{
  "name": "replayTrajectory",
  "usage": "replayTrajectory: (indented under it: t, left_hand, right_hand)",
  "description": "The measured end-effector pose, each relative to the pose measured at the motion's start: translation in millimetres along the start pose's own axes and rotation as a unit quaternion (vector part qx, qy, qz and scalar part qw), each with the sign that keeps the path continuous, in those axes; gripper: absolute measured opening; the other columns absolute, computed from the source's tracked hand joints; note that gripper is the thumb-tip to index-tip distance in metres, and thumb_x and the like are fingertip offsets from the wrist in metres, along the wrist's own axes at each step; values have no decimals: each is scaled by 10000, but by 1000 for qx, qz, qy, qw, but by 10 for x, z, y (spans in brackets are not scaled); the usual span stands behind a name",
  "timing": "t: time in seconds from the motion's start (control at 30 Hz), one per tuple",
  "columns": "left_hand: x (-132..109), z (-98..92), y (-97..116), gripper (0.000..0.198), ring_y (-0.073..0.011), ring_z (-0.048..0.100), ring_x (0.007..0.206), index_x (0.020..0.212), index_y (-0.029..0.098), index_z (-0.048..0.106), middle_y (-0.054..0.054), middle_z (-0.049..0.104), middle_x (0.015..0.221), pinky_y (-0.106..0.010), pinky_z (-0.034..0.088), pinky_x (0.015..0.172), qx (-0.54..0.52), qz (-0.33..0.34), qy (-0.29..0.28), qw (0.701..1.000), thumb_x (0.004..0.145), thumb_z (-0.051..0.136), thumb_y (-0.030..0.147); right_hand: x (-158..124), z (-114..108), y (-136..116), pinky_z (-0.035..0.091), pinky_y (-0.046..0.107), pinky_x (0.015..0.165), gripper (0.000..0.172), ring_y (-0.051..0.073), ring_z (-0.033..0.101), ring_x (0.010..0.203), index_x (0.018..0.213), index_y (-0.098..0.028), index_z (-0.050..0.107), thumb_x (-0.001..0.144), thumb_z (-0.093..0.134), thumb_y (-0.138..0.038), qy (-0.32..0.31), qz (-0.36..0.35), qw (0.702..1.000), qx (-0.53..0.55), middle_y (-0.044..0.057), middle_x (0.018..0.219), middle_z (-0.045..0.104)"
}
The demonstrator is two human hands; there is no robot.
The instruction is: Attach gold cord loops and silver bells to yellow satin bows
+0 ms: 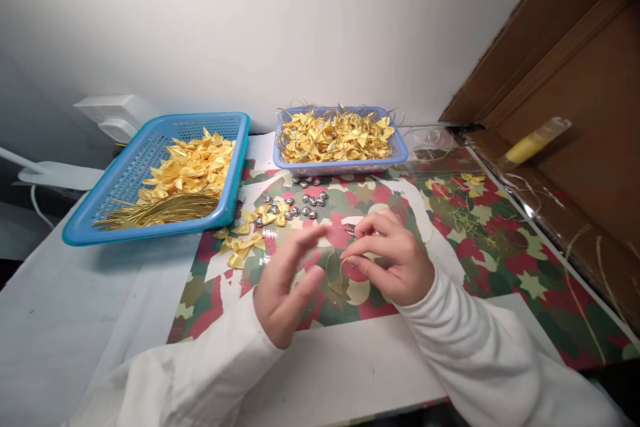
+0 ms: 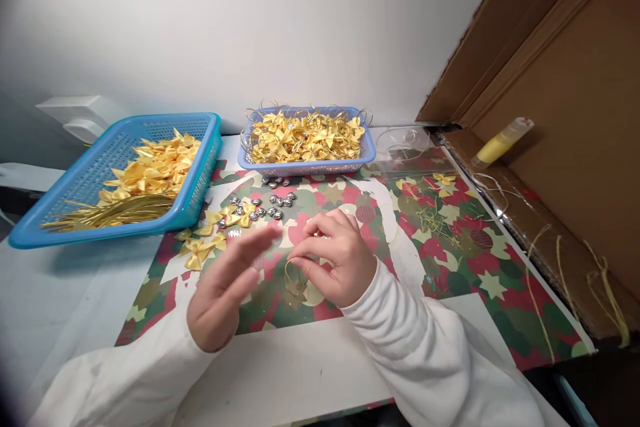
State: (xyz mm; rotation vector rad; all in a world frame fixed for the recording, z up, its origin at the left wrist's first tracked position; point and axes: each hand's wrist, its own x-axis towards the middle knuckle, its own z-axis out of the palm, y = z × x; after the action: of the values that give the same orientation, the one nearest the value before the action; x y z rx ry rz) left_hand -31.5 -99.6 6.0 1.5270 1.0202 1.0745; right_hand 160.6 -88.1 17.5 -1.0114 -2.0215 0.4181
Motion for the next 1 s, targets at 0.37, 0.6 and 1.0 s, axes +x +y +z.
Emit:
replayTrajectory:
  t: [0.37,0.6,1.0]
  left_hand:
    - [18,70,-46,504,-54,195,425,541,180,406,86,260,474,-216,152,416,-193,-224,-100,950,766,561,604]
    - [-21,67,-47,485,-59,203,439,585,170,448,81,265,504,-227,165,438,-207,-182,-103,956,797,534,598]
    - [-31,82,-69,486,-72,188,457,578,177,443,73,254,510,-227,173,437,-200,-156,-47,966,798,522,603]
  right_hand:
    - [-11,8,163,386,350,713,64,197,529,769,749,-198,683,742,658,-257,2,168,982,-91,33,767,619]
    - [-78,28,382,361,383,713,217,254,512,862,733,-192,557,713,714,-340,-112,262,921,-265,61,868,604]
    - [-63,-16,53,296,241,510,409,103,380,540,851,-200,425,903,347,-598,-207,238,909,271,-52,598,434]
